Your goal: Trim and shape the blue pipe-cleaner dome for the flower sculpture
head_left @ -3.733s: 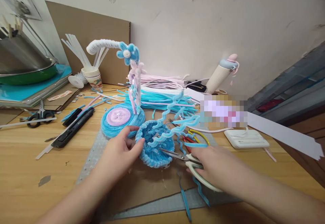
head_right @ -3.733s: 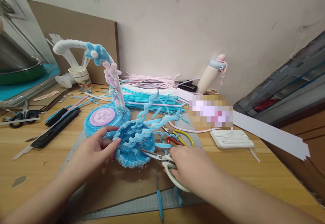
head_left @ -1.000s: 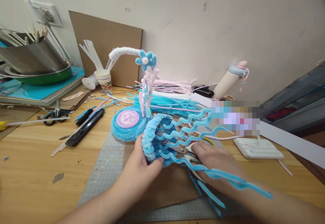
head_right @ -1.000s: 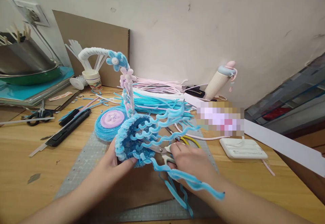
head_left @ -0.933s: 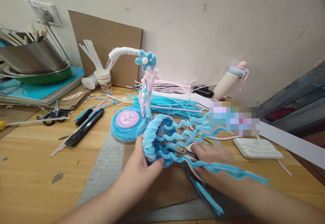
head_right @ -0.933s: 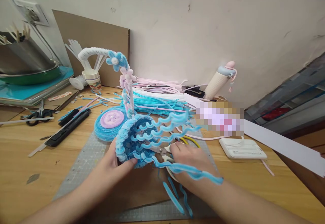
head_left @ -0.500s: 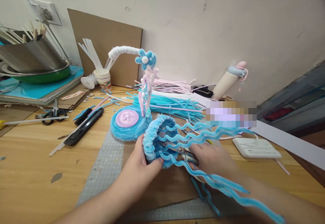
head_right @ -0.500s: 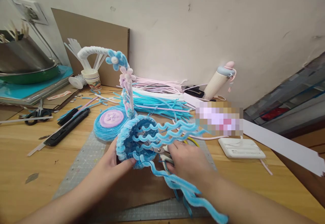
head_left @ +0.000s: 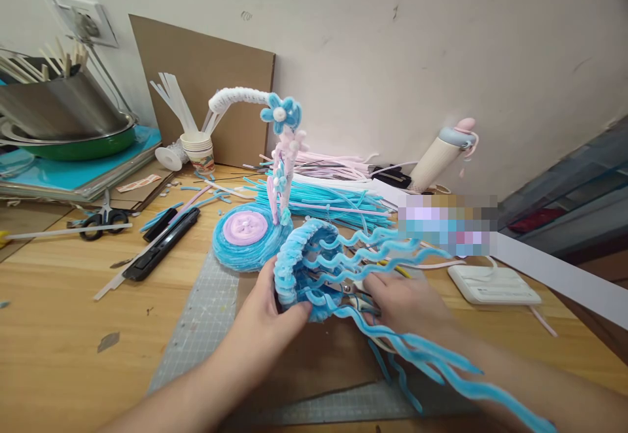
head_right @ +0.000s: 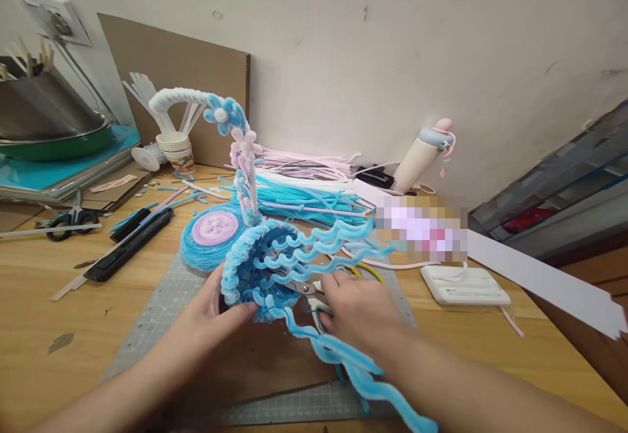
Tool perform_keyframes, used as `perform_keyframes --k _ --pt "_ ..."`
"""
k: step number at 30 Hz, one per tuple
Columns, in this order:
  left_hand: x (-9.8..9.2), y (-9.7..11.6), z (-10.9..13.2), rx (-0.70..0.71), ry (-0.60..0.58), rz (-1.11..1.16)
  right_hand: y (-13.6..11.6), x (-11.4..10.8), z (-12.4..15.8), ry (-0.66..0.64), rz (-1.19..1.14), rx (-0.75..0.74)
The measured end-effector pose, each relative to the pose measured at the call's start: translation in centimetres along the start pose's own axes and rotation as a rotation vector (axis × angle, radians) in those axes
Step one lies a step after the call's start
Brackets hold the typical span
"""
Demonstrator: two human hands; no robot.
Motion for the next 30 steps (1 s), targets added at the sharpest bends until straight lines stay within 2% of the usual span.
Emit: perform_keyframes --k 11,19,25,30 --pt "-0.1 -0.2 -0.2 0.004 0.019 -0.013 0.2 0.2 -0.3 -0.015 0.045 -0.027" --pt "0.0 -0.6 -0.6 0.003 0.024 -0.056 0.7 1.7 -1.0 -0.073 0.032 -0.045" --pt "-0.2 -1.5 -1.4 -0.011 0.035 -0.027 0.6 1.4 -1.2 -0.089 0.005 -0.075" --pt "-0.4 -1.4 -1.4 -0.008 0.049 0.012 0.9 1.0 -1.1 -0.075 0.007 -0.094"
Point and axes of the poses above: each hand's wrist, its own z-axis away from the middle knuckle, its own x-axis out of the palm, y = z × x, the point moved 7 cm from there along -z, towards the middle knuckle, and after that the axes turned 10 degrees about -x, right-handed, at the moved point
